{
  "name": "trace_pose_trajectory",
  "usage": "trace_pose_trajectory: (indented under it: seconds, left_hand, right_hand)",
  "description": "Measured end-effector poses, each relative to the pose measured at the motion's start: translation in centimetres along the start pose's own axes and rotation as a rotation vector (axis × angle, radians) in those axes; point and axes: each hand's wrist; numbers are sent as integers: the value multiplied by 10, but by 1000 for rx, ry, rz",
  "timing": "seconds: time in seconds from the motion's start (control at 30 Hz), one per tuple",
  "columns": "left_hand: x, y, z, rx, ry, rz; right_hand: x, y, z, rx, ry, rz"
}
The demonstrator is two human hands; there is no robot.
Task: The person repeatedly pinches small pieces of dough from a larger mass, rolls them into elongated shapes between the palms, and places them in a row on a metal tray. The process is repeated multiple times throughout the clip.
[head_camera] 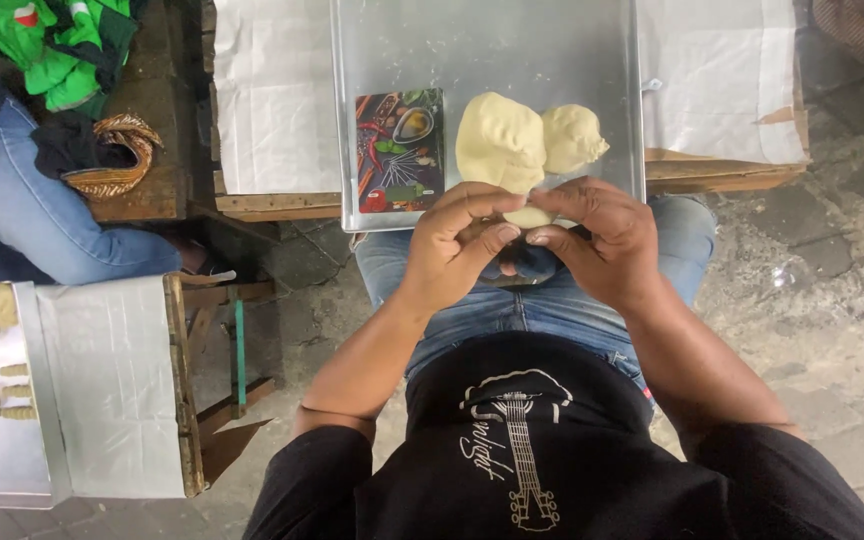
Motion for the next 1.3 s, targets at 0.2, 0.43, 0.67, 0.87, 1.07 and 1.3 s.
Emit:
trace_pose_trajectory:
  seconds: [0.2, 0.43, 0.67, 0.87, 1.07, 1.3]
  left_hand:
    - [7, 2, -5, -29, 5, 13]
    - [-6, 2, 24, 0, -28, 11]
    - [6, 5, 17, -16, -97, 37]
    - [9, 7, 20, -32, -142, 45]
    - [12, 11, 15, -24, -136, 50]
    - [11, 8, 18, -87, -142, 54]
  right_hand:
    - [-2, 1, 0, -26, -55, 0]
    - [-4, 3, 1, -35, -30, -45]
    - [-8, 0, 5, -10, -20, -55]
    - [-13, -2, 9, -4, -26, -56]
    - [-14, 0, 11, 15, -32, -43]
    - [-13, 1, 7, -17, -214, -33]
Point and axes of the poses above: each hand's wrist, its own y-axis away from the middle knuckle, its own x-axis out of the back of the hand, z = x × y, and after that the axes turned 3 degrees about y, right-handed
